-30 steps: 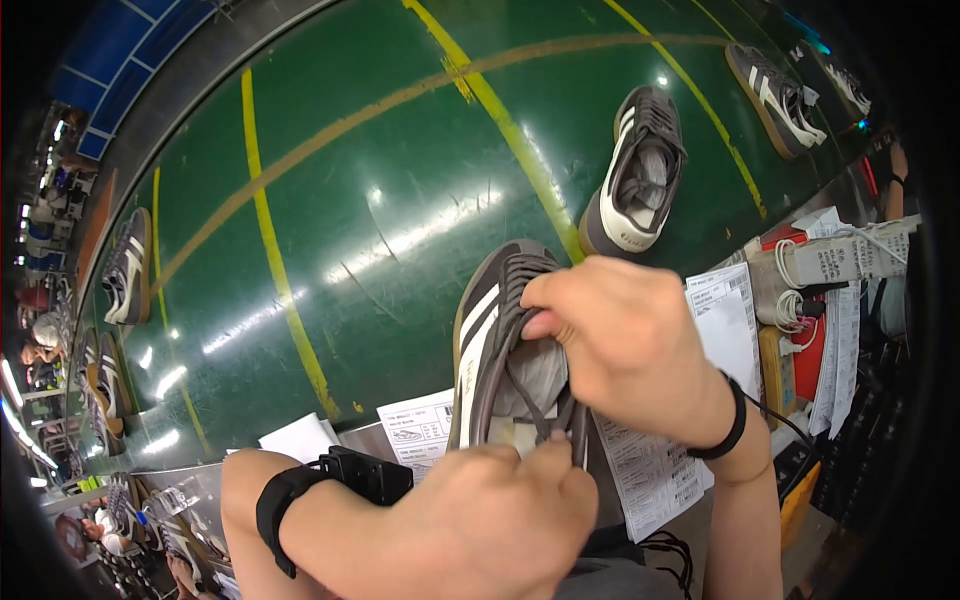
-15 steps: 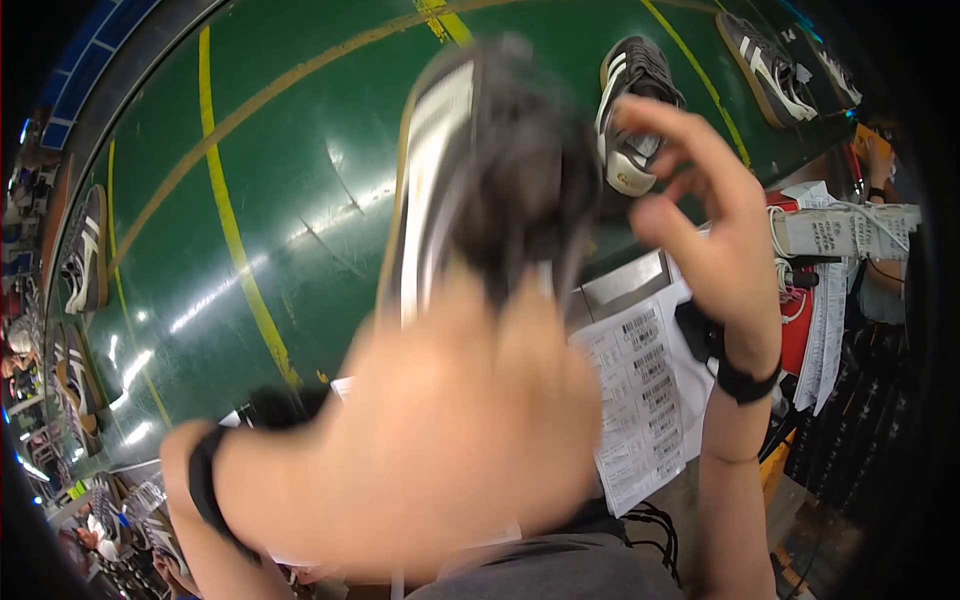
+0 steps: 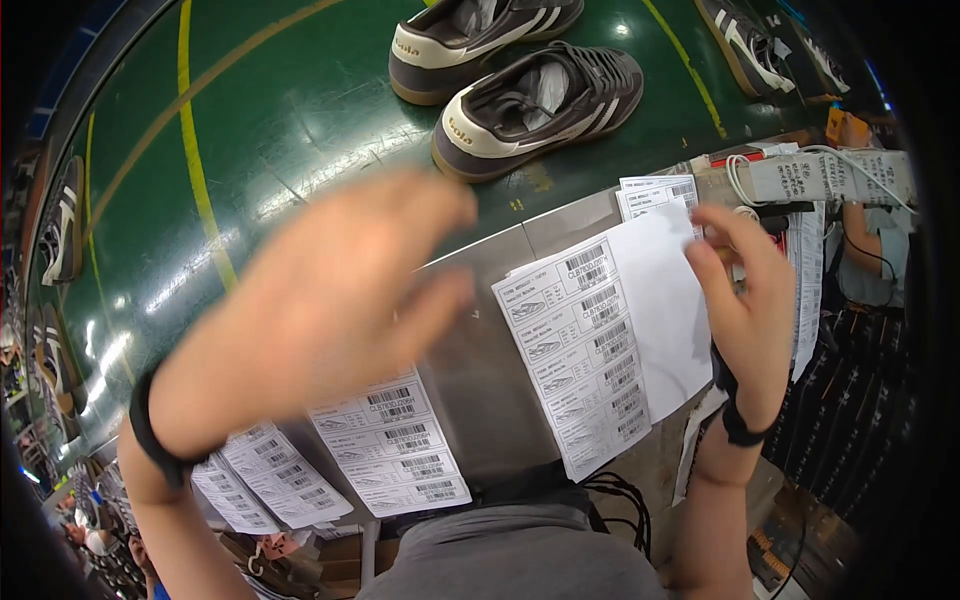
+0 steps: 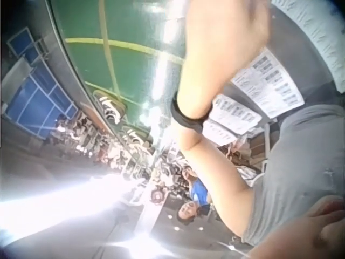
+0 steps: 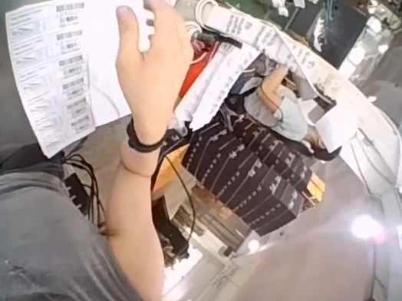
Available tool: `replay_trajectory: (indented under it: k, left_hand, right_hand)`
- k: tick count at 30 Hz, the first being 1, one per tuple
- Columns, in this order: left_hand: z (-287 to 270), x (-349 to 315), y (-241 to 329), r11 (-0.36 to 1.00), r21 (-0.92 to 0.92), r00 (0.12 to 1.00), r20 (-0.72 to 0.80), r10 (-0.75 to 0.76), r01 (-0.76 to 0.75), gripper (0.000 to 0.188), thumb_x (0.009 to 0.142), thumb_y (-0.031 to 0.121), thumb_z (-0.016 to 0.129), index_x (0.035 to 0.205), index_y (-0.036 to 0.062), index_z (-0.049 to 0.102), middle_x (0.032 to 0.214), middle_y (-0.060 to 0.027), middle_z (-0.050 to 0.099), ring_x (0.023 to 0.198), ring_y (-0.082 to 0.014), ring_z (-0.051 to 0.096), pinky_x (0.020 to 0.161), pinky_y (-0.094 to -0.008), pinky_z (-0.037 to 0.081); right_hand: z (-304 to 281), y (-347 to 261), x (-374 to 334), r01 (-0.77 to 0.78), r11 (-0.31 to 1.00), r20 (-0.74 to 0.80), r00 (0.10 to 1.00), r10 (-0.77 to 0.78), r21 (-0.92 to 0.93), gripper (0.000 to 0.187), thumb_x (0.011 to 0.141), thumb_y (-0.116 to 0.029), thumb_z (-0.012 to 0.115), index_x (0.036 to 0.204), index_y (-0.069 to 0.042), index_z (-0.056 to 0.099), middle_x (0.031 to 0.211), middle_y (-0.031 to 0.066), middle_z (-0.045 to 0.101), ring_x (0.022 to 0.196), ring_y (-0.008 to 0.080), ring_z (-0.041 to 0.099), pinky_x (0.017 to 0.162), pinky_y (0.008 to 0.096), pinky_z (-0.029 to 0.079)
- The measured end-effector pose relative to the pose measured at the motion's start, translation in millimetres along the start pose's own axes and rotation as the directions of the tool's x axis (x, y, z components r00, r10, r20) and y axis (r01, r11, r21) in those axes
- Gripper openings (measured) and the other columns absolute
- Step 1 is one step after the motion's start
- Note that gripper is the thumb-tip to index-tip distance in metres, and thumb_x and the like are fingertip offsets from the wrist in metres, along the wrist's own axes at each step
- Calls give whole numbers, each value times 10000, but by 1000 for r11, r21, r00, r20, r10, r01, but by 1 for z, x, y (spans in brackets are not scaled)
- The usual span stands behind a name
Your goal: The recorder is matching printed labels and barcodes to specific pairs of sneakers on a factory assembly line, checking the information inside the shoe and then placing the correct labels inside the shoe.
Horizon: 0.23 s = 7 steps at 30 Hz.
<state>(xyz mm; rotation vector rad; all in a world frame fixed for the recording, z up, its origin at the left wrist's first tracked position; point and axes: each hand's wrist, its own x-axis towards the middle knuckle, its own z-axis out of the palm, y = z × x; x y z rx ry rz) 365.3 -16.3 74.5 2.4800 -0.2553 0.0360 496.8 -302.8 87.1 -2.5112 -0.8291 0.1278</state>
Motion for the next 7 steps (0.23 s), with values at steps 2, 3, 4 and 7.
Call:
replay_trajectory:
  k: [2, 3, 4, 7]
  left_hand:
    - [-3, -28, 34, 798, -405, 832, 516, -203, 446, 539, 857, 176, 725, 1307, -32, 514, 1152, -182, 658, 1008, -267, 676, 857, -403, 539]
    - [8, -36, 46, 674, -413, 712, 659, -243, 612, 674, 888, 252, 717, 1400, -51, 401, 1253, -198, 614, 1024, -244, 671, 858, -379, 548]
    - [25, -43, 54, 591, -423, 664, 695, -274, 687, 707, 898, 278, 704, 1419, -59, 365, 1290, -207, 588, 1029, -235, 668, 861, -368, 547]
    - [55, -69, 62, 474, -435, 629, 658, -414, 766, 717, 936, 382, 619, 1377, -124, 366, 1261, -283, 586, 1047, -314, 659, 900, -366, 523]
  right_hand:
    - [-8, 24, -34, -267, 945, 154, 942, 297, -188, 373, 850, -176, 724, 1150, 22, 626, 1040, 184, 673, 895, 303, 658, 789, 361, 505]
    - [-6, 44, -57, -267, 937, 169, 936, 308, -224, 435, 837, -192, 738, 1185, 30, 599, 1059, 198, 666, 940, 325, 651, 836, 377, 498]
    - [-7, 63, -81, -266, 927, 178, 931, 318, -264, 498, 825, -208, 752, 1220, 37, 572, 1077, 213, 658, 986, 348, 644, 884, 393, 491]
    - [11, 106, -124, -234, 945, 162, 948, 274, -228, 634, 786, -240, 784, 1292, 31, 516, 1161, 233, 636, 1081, 398, 611, 987, 422, 459]
